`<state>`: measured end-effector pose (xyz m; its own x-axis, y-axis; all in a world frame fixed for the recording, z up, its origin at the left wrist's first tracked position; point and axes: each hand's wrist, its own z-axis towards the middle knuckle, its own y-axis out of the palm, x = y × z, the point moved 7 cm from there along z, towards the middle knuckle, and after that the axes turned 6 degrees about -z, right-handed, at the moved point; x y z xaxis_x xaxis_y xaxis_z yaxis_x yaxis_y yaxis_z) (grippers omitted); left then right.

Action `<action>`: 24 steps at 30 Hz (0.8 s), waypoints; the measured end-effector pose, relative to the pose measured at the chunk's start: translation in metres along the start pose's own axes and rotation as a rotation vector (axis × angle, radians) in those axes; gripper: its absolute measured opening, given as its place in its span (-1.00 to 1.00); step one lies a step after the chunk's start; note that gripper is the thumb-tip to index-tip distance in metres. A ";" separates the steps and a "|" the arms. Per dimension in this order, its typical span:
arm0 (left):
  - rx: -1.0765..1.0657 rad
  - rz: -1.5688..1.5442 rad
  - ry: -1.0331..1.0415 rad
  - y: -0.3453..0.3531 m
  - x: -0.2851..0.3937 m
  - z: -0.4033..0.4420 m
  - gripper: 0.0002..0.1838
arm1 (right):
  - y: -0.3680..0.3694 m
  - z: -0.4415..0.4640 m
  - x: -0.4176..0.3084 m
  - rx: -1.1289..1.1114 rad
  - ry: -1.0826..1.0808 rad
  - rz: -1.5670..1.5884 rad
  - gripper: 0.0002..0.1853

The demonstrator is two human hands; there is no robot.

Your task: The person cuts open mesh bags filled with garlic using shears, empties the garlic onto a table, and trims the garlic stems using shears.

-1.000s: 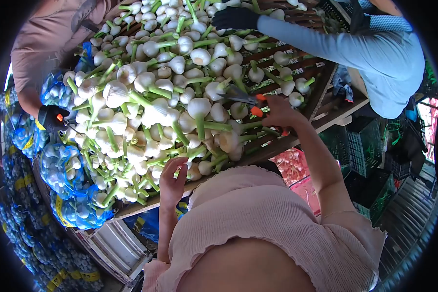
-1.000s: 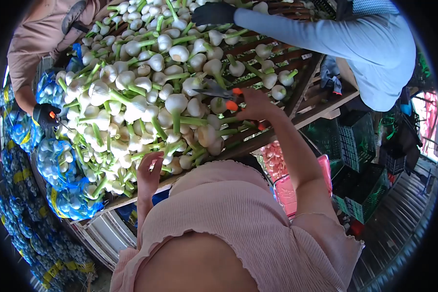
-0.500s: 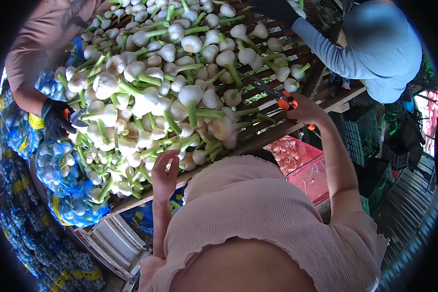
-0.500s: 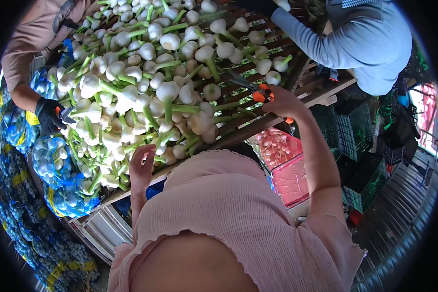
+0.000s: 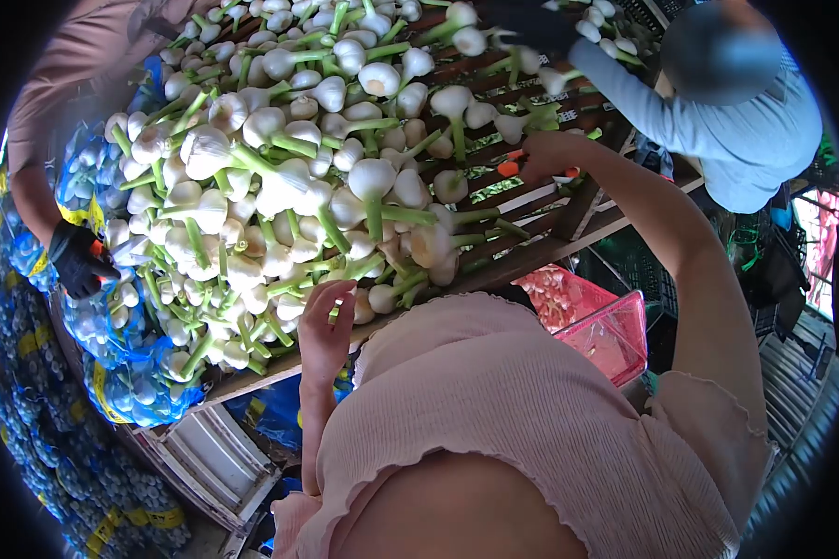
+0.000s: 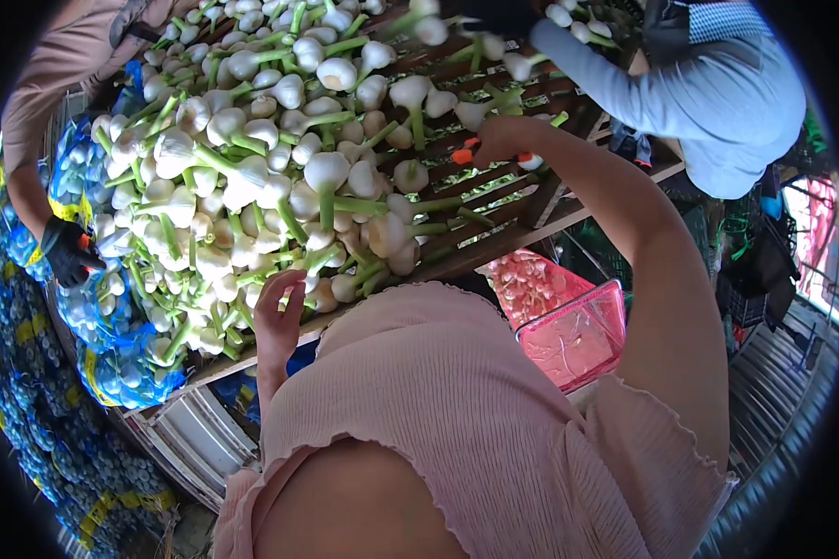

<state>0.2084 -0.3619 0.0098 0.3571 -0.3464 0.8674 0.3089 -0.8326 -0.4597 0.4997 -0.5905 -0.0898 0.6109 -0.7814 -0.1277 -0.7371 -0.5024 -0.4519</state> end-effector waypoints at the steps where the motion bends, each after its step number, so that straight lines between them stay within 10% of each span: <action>1: 0.007 -0.004 0.004 -0.001 -0.001 0.000 -0.83 | 0.000 -0.001 0.001 0.086 -0.037 -0.021 -0.46; 12: -0.010 0.161 0.122 0.008 -0.004 0.026 -0.50 | 0.055 -0.044 -0.014 0.734 -0.094 -0.105 -0.29; 13: -0.035 0.158 0.151 0.016 -0.004 0.035 -0.42 | 0.058 -0.036 -0.016 0.418 -0.097 0.335 -0.32; 16: -0.043 0.131 0.060 0.033 -0.011 0.063 -0.41 | 0.084 -0.007 -0.007 0.576 -0.100 0.386 -0.35; 19: -0.044 0.702 0.393 0.048 -0.004 0.090 -0.44 | 0.082 -0.053 -0.017 0.763 -0.171 0.574 -0.36; 24: -0.017 0.725 0.550 0.062 0.004 0.140 -0.38 | 0.093 -0.091 -0.036 0.950 -0.164 0.251 -0.22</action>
<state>0.3528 -0.3540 -0.0417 -0.0136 -0.9412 0.3375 0.1577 -0.3353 -0.9288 0.3824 -0.6426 -0.0469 0.5538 -0.7278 -0.4045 -0.3569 0.2314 -0.9050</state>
